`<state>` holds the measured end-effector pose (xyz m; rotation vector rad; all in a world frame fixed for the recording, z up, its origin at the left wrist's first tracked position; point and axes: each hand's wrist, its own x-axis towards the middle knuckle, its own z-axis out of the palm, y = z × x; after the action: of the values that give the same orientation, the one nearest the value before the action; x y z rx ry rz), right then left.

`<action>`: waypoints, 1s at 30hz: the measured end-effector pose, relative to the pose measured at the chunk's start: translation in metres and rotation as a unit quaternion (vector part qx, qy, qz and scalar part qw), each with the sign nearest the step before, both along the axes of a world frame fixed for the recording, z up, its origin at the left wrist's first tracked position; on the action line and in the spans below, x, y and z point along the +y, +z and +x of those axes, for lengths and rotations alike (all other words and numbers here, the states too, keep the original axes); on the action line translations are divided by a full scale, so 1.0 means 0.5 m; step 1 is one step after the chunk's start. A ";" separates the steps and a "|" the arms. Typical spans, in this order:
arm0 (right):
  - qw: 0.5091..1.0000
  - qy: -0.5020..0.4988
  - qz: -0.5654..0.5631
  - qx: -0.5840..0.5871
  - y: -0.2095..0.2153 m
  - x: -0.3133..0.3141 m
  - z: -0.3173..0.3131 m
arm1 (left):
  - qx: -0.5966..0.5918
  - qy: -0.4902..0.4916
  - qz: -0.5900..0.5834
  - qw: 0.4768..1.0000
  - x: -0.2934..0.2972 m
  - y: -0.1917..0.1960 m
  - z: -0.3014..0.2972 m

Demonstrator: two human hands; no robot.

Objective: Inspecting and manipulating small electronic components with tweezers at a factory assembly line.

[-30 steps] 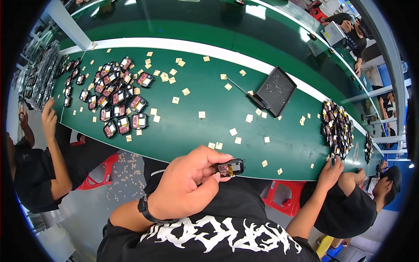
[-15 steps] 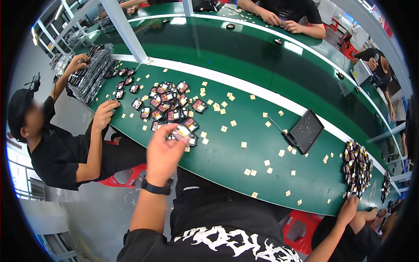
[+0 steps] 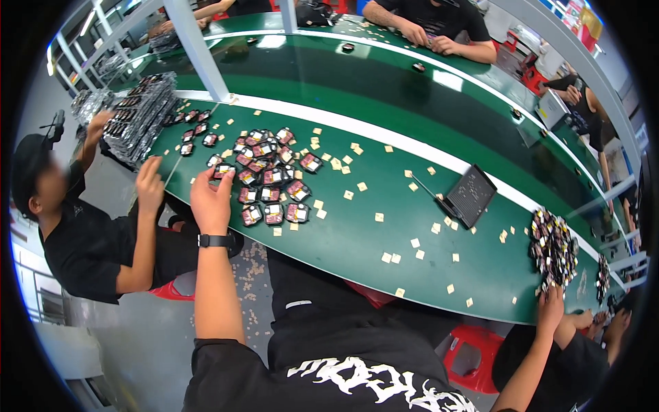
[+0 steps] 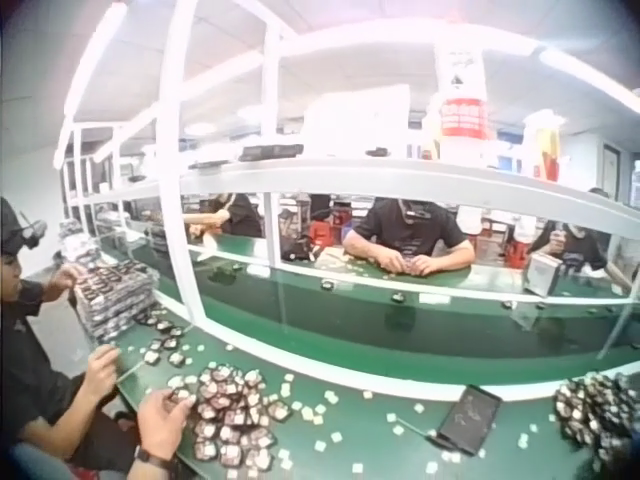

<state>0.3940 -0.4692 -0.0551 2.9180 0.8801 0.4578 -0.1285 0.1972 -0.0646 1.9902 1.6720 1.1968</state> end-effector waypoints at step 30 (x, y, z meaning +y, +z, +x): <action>0.989 0.073 0.111 -0.066 -0.034 0.070 -0.026 | 0.164 0.032 0.128 0.977 0.070 -0.086 -0.061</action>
<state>0.3810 -0.4339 -0.0721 2.9841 1.0925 0.7997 -0.1589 0.2324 -0.1076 2.4205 1.8220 1.2099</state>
